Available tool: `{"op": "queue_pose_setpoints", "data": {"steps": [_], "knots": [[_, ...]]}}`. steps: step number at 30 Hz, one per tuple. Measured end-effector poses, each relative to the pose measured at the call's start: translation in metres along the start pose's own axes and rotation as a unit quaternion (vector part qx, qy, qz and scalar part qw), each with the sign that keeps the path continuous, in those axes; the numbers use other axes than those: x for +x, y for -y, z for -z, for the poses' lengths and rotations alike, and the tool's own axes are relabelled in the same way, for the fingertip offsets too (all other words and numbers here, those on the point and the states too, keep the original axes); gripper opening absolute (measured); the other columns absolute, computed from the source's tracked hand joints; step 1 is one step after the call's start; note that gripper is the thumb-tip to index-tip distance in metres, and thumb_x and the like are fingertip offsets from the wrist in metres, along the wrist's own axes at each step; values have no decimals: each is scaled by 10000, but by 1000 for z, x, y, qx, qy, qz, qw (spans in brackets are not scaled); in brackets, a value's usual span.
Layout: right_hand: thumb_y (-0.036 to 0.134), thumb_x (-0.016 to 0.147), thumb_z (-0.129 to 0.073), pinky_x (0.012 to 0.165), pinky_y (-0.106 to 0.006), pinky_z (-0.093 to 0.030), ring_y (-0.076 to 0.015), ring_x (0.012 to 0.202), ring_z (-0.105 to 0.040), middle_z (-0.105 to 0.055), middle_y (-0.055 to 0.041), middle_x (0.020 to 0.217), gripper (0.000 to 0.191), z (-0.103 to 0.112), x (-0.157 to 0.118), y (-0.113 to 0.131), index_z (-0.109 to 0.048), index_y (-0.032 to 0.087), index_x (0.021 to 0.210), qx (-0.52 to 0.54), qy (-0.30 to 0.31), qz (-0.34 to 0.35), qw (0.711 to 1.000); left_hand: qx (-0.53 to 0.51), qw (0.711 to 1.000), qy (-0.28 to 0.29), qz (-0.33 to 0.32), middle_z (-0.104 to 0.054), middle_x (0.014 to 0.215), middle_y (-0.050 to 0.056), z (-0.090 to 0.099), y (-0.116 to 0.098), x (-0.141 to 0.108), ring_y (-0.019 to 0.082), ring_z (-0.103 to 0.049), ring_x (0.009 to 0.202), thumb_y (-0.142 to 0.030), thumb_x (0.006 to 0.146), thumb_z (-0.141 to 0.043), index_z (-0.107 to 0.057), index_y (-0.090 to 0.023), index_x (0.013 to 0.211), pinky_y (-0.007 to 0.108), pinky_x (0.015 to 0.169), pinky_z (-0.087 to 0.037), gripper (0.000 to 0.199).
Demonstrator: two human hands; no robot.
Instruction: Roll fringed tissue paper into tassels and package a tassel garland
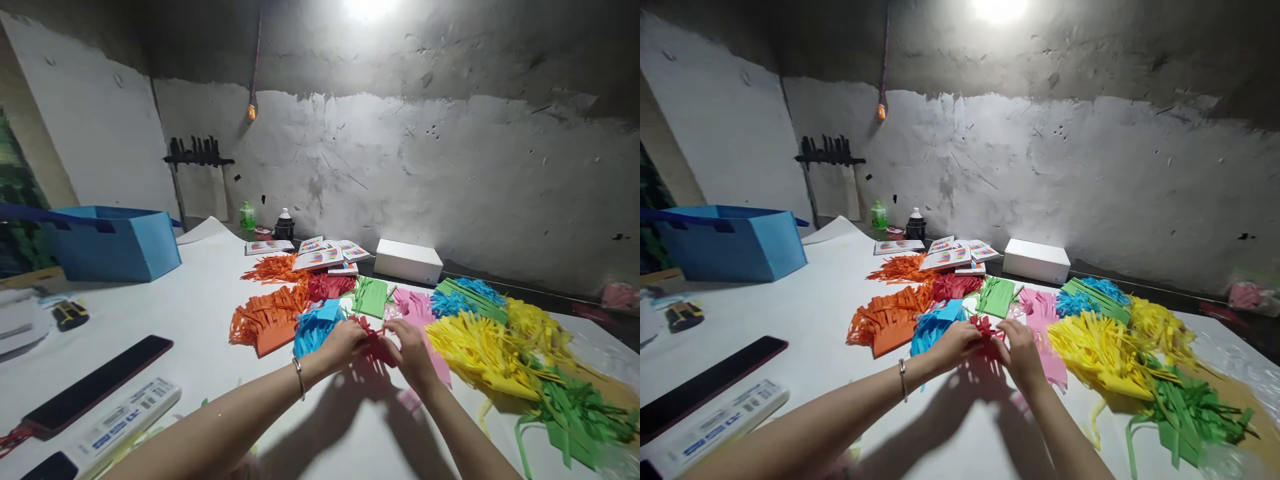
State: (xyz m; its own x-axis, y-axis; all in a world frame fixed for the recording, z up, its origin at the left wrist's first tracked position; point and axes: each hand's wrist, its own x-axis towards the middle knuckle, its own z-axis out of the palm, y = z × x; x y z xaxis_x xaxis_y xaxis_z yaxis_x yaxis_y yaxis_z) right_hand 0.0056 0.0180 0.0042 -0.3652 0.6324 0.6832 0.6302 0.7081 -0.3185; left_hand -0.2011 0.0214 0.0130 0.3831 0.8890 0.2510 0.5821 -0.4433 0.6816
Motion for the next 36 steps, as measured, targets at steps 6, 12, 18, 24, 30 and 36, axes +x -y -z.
{"op": "queue_pose_setpoints", "data": {"steps": [6, 12, 18, 24, 30, 36], "knots": [[363, 965, -561, 878, -425, -489, -270, 953, -620, -687, -111, 983, 215, 36, -21, 67, -697, 201, 1004, 31, -67, -21, 997, -263, 959, -37, 94, -645, 685, 55, -7, -56, -33, 158, -567, 594, -606, 913, -468, -680, -121, 828, 279, 586, -464, 536], [239, 929, -545, 817, -417, -481, -265, 877, -617, -692, -89, 890, 216, 58, -47, 111, -760, 231, 945, 112, -38, -95, 988, -418, 899, -26, 125, -679, 838, 72, -19, -114, -102, 166, -617, 734, -672, 854, -550, -658, -153, 897, 282, 707, -493, 532], [319, 849, -679, 615, -288, -505, -194, 675, -656, -688, -31, 702, 207, 78, -83, 128, -682, 195, 683, 237, 22, -215, 947, -438, 888, -35, 140, -650, 781, 21, -42, -132, -143, 161, -574, 713, -624, 781, -696, -672, -153, 871, 269, 666, -435, 481], [479, 910, -589, 545, -262, -514, -179, 596, -655, -685, -28, 649, 364, 86, -117, 132, -613, 176, 710, 297, 67, -229, 925, -443, 882, -44, 156, -588, 652, -15, -61, -140, -165, 132, -498, 617, -603, 780, -704, -679, -143, 759, 251, 618, -372, 461], [283, 957, -494, 843, -396, -458, -217, 822, -602, -673, -68, 877, 185, 98, -145, 151, -667, 218, 956, 182, -15, -149, 972, -456, 873, -30, 170, -613, 636, -2, -73, -148, -175, 143, -516, 627, -584, 773, -713, -708, -138, 756, 251, 622, -380, 447], [143, 939, -524, 1072, -573, -248, -272, 1047, -582, -658, -105, 1138, 250, 88, -164, 163, -640, 218, 1147, 12, -67, -44, 997, -474, 864, -45, 162, -701, 779, 37, -87, -154, -181, 194, -600, 766, -580, 802, -690, -749, -144, 926, 292, 732, -451, 456]]}}
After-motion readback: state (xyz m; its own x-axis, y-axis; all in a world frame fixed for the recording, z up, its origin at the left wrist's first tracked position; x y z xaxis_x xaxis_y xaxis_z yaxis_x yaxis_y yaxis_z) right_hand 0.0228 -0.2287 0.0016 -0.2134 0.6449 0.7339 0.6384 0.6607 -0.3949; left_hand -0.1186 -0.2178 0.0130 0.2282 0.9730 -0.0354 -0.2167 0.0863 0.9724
